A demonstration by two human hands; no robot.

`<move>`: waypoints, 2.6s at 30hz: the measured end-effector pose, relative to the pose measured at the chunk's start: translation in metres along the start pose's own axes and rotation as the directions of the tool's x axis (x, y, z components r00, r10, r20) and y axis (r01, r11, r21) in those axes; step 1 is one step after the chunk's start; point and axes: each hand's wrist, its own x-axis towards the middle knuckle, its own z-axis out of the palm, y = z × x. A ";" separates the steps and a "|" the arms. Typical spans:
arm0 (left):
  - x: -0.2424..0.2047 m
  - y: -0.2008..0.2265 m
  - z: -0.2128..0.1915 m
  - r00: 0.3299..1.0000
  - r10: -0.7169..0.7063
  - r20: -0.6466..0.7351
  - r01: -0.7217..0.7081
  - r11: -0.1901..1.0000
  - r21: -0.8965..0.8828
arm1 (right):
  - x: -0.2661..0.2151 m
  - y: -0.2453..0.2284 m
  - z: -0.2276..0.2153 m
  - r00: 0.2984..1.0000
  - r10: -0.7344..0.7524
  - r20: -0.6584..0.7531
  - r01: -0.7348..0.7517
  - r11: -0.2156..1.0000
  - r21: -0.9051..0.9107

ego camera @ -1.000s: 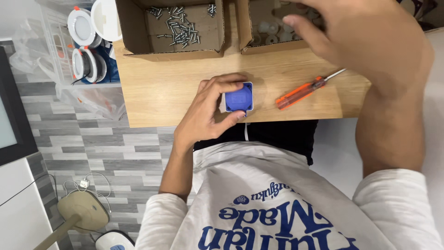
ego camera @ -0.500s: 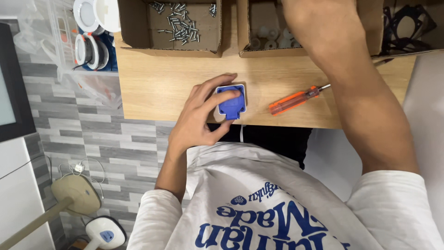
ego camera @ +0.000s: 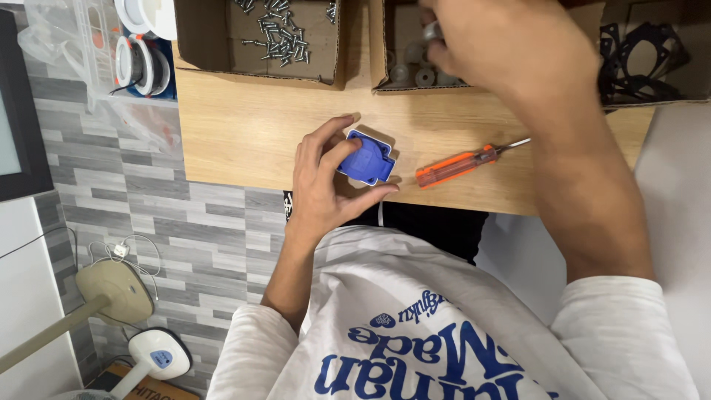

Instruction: The person assembles a blue electrical socket by inserting a white plastic insert and securing it with screws using a screwdriver. They repeat this process with a second socket, handling screws and washers from nearby boxes on a wooden table.

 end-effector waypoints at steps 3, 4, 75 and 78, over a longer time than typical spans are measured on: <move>0.007 0.009 -0.009 0.996 -0.004 0.093 0.017 0.989 -0.146 | 0.013 -0.017 -0.090 0.860 0.068 0.505 -0.319 0.845 0.429; 0.005 0.008 -0.008 0.996 -0.003 0.093 0.017 0.989 -0.146 | 0.010 -0.018 -0.092 0.861 0.069 0.505 -0.320 0.845 0.430; -0.005 -0.005 -0.021 0.977 0.078 -0.196 -0.171 0.834 -0.524 | -0.116 -0.180 -0.016 0.698 0.452 -0.555 0.232 0.591 0.773; -0.006 -0.002 -0.022 0.968 0.118 -0.224 -0.216 0.844 -0.491 | -0.117 -0.176 -0.011 0.701 0.469 -0.538 0.262 0.532 0.805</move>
